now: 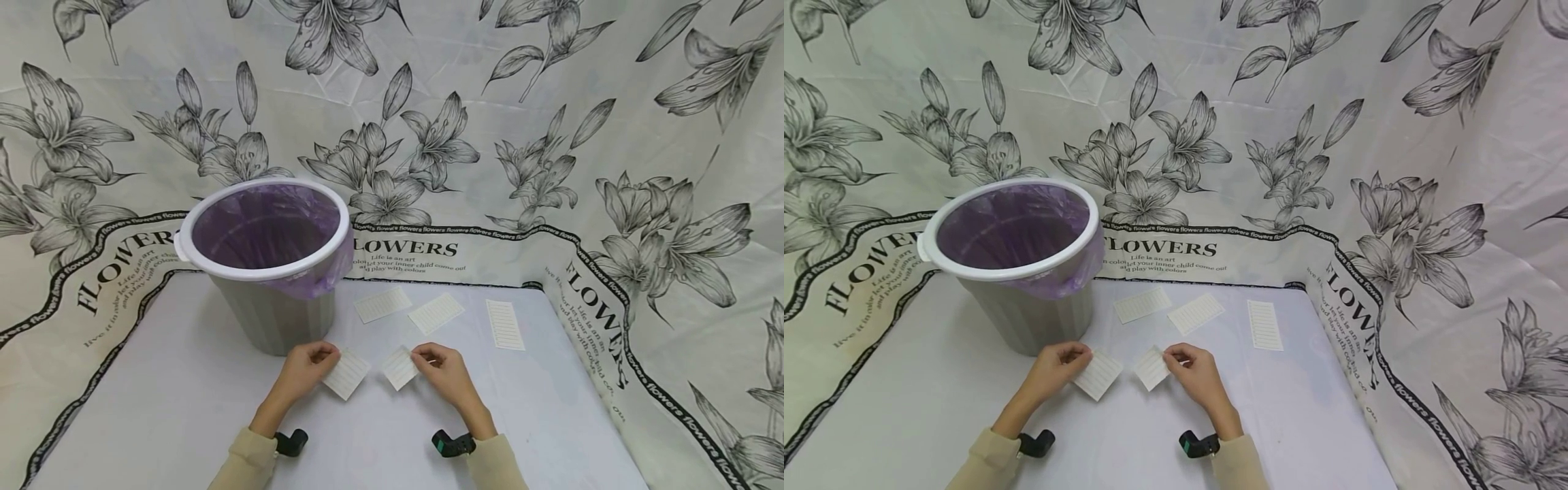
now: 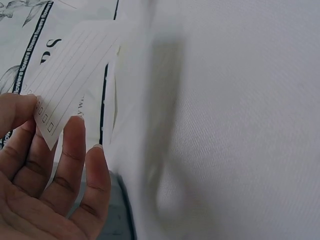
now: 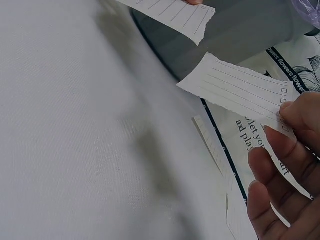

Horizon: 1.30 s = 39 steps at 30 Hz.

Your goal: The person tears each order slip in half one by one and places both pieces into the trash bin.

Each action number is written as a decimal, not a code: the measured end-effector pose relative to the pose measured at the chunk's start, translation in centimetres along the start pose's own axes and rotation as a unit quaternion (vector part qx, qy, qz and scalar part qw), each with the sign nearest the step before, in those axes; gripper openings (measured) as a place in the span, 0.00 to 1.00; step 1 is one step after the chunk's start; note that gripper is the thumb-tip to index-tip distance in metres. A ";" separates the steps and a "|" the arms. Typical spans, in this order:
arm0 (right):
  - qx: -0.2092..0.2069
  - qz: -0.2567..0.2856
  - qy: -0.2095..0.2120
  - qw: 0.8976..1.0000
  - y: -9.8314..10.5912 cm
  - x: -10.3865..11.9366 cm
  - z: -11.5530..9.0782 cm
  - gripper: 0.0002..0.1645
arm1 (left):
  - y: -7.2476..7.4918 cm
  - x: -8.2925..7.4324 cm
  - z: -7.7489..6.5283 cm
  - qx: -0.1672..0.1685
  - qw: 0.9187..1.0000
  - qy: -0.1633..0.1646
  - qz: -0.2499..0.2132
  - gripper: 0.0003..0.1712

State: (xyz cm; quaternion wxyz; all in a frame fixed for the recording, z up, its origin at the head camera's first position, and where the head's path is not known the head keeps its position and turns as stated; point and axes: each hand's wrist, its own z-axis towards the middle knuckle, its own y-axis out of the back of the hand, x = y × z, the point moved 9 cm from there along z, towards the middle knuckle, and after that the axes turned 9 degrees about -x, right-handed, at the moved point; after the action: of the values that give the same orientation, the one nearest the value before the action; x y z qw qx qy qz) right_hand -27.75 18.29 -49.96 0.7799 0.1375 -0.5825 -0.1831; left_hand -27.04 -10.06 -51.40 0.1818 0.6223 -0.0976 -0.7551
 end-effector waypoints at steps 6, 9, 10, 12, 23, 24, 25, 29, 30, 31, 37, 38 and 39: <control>0.004 -0.005 0.009 1.000 -0.1 0.3 0.2 0.03 | 0.3 -0.2 0.3 0.011 1.000 0.002 0.008 0.04; 0.005 -0.013 0.018 1.000 0.0 0.5 0.3 0.05 | 0.6 -0.4 0.6 0.012 1.000 -0.007 0.019 0.04; 0.005 -0.015 0.020 1.000 0.0 0.5 0.4 0.04 | 0.8 -0.6 0.7 0.013 1.000 -0.013 0.023 0.05; 0.008 -0.017 0.023 1.000 0.0 0.6 0.5 0.04 | 1.0 -0.8 0.8 0.017 0.999 -0.018 0.030 0.04; 0.017 -0.022 0.040 0.999 0.1 1.9 1.2 0.02 | 2.2 -2.8 1.2 0.041 0.997 -0.051 0.050 0.05; 0.018 -0.024 0.044 0.999 0.1 2.1 1.3 0.02 | 2.2 -3.0 1.2 0.041 0.996 -0.055 0.052 0.05; 0.019 -0.025 0.047 0.998 0.1 2.2 1.4 0.02 | 2.3 -3.1 1.2 0.041 0.996 -0.059 0.053 0.05; 0.019 -0.030 0.058 0.998 0.0 2.9 1.7 0.02 | 2.2 -4.1 1.0 0.049 0.994 -0.079 0.056 0.05; 0.019 -0.028 0.063 0.997 0.0 3.1 1.8 0.02 | 2.1 -4.5 0.9 0.051 0.994 -0.084 0.057 0.05; 0.018 -0.027 0.065 0.997 0.0 3.3 1.9 0.02 | 2.1 -4.7 0.9 0.053 0.993 -0.089 0.056 0.05; 0.016 -0.020 0.083 0.996 0.0 4.5 2.5 0.03 | 2.3 -6.8 0.8 0.052 0.990 -0.118 0.051 0.05; 0.016 -0.020 0.083 0.996 0.1 4.6 2.5 0.03 | 2.4 -7.2 0.8 0.053 0.990 -0.121 0.049 0.05; 0.015 -0.020 0.084 0.996 0.1 4.8 2.6 0.03 | 2.5 -7.5 0.8 0.052 0.990 -0.124 0.049 0.05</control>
State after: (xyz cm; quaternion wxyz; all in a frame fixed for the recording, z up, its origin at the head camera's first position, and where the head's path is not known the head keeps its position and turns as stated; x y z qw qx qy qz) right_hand -29.06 16.24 -45.06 0.8200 0.1760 -0.5148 -0.1776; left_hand -26.20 -9.48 -43.54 0.1721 0.5274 -0.1891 -0.8103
